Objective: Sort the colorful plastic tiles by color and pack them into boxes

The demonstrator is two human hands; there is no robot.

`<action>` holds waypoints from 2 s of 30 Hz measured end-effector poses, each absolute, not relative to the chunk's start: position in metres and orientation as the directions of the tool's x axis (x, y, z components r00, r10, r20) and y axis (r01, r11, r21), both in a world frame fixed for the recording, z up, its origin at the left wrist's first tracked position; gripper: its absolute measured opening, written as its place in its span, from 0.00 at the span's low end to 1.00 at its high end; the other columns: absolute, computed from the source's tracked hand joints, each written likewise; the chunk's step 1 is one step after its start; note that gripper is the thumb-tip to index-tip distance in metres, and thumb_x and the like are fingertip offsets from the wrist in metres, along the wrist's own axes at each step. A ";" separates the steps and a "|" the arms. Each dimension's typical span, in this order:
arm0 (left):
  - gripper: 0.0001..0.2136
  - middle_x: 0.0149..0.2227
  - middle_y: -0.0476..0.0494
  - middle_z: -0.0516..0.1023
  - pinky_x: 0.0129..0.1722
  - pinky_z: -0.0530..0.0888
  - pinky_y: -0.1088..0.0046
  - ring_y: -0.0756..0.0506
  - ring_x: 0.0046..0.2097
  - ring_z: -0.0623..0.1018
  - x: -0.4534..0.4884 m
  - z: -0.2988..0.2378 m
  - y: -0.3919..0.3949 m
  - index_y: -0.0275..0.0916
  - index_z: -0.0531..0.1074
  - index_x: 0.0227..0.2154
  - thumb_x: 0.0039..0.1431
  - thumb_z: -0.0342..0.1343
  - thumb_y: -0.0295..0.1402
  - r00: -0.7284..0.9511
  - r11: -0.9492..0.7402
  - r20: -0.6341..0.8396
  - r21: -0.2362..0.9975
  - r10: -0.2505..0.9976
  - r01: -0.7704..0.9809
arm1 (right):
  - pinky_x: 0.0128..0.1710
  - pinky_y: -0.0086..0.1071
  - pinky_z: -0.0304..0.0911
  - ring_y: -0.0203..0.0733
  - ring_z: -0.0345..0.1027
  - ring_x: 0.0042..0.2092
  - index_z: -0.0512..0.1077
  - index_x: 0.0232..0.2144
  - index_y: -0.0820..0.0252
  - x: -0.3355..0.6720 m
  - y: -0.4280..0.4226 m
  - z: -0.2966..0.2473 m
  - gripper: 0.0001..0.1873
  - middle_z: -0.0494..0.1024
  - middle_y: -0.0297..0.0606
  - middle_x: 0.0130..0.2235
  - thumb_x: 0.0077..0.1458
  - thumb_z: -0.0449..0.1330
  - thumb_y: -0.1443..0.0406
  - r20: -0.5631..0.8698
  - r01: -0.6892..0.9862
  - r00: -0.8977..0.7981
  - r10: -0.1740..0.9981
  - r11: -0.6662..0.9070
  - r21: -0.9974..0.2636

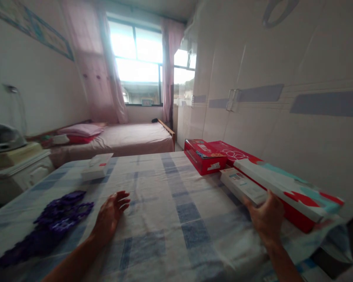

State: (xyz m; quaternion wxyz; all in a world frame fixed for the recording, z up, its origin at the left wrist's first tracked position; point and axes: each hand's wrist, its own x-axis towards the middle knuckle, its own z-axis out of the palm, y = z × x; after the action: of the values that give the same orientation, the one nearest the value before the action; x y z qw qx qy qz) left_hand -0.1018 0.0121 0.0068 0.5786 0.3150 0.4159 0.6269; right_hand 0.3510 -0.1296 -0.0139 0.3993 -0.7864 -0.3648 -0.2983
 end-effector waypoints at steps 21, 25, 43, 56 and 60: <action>0.12 0.32 0.43 0.77 0.30 0.71 0.72 0.47 0.30 0.75 -0.103 0.010 0.011 0.34 0.73 0.30 0.44 0.56 0.38 -0.102 0.057 -0.111 0.902 0.988 -0.428 | 0.50 0.49 0.57 0.61 0.52 0.55 0.56 0.56 0.73 0.342 -0.123 -0.012 0.50 0.63 0.58 0.50 0.40 0.56 0.42 0.615 0.759 0.651 0.445 -0.362 -0.542; 0.14 0.33 0.42 0.77 0.30 0.72 0.71 0.47 0.30 0.75 -0.105 0.004 0.013 0.34 0.73 0.30 0.44 0.58 0.41 -0.077 0.021 -0.058 0.911 0.995 -0.412 | 0.47 0.49 0.60 0.61 0.54 0.54 0.59 0.54 0.70 0.323 -0.131 -0.005 0.45 0.63 0.57 0.50 0.40 0.56 0.45 0.544 0.720 0.694 0.472 -0.479 -0.502; 0.25 0.47 0.29 0.75 0.56 0.64 0.58 0.37 0.50 0.74 -0.091 0.013 -0.012 0.30 0.69 0.48 0.55 0.55 0.46 0.525 0.348 -0.060 0.810 0.849 -0.471 | 0.54 0.39 0.58 0.52 0.61 0.53 0.57 0.56 0.70 0.100 -0.076 0.045 0.44 0.58 0.51 0.52 0.38 0.59 0.54 0.220 0.637 0.361 0.906 -0.068 -0.768; 0.34 0.52 0.34 0.73 0.58 0.61 0.58 0.36 0.55 0.69 -0.095 0.031 -0.014 0.32 0.61 0.57 0.57 0.42 0.55 0.484 0.378 0.143 0.453 0.863 -0.807 | 0.59 0.42 0.50 0.51 0.54 0.58 0.59 0.54 0.68 0.034 -0.060 0.080 0.38 0.60 0.51 0.54 0.47 0.55 0.48 0.222 0.712 0.032 0.974 0.134 -0.689; 0.36 0.50 0.31 0.74 0.55 0.64 0.56 0.34 0.53 0.71 -0.096 0.025 -0.014 0.29 0.62 0.56 0.55 0.43 0.56 0.553 0.445 0.130 0.458 0.823 -0.770 | 0.53 0.41 0.56 0.50 0.61 0.53 0.62 0.51 0.64 0.030 -0.053 0.082 0.34 0.67 0.48 0.50 0.46 0.56 0.49 0.179 0.689 0.021 0.984 0.115 -0.715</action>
State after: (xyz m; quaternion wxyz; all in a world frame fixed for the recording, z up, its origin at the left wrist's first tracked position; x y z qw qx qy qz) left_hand -0.0957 -0.0136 0.0246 0.8481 0.2389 0.0559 0.4696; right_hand 0.0299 -0.0525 0.0825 0.3394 -0.6288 -0.6651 0.2169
